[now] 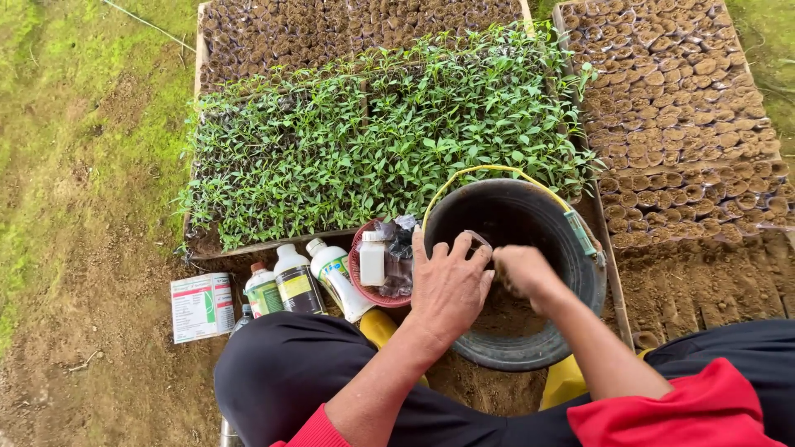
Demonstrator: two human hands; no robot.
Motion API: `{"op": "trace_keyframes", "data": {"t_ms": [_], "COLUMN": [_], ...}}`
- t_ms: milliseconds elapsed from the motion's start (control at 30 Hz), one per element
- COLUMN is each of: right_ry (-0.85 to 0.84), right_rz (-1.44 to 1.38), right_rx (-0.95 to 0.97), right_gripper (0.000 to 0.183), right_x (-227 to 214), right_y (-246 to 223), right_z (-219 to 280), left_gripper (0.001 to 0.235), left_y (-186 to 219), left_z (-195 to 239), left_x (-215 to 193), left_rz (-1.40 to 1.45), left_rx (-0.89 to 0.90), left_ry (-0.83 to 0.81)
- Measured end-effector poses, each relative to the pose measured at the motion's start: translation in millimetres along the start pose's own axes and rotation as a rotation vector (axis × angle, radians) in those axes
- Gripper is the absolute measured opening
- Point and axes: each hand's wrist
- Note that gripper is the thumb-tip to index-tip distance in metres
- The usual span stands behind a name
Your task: Filling small seedling tray cells with soil from a bucket by hand
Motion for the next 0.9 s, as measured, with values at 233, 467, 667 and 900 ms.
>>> {"op": "trace_keyframes", "data": {"t_ms": [233,467,667,900], "right_ry": [-0.142,-0.122,-0.066,-0.049], "right_rz": [-0.746,-0.950,-0.909,-0.808], "right_rx": [-0.138,-0.380,-0.542,-0.785], "right_gripper": [0.025,0.031,0.036,0.041], "right_x": [-57.2,-50.2,-41.0,-38.0], "right_y": [-109.2,-164.3,-162.6,-150.8], "right_z": [84.4,160.8,162.0,150.8], "left_gripper": [0.030,0.028,0.026,0.024], "left_y": [5.9,15.7,17.2,17.7], "left_z": [2.6,5.3,4.4,1.0], "left_x": [3.5,4.9,10.9,14.9], "left_rz": [0.038,0.050,0.033,0.022], "left_rx": [0.036,0.149,0.177,0.186], "left_ry": [0.002,0.046,0.004,-0.003]}}
Point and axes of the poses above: each hand's wrist, its own z-axis away from the middle knuckle, its own x-axis out of the palm, y = z × x, and after that the axes turned 11 degrees about z, right-handed
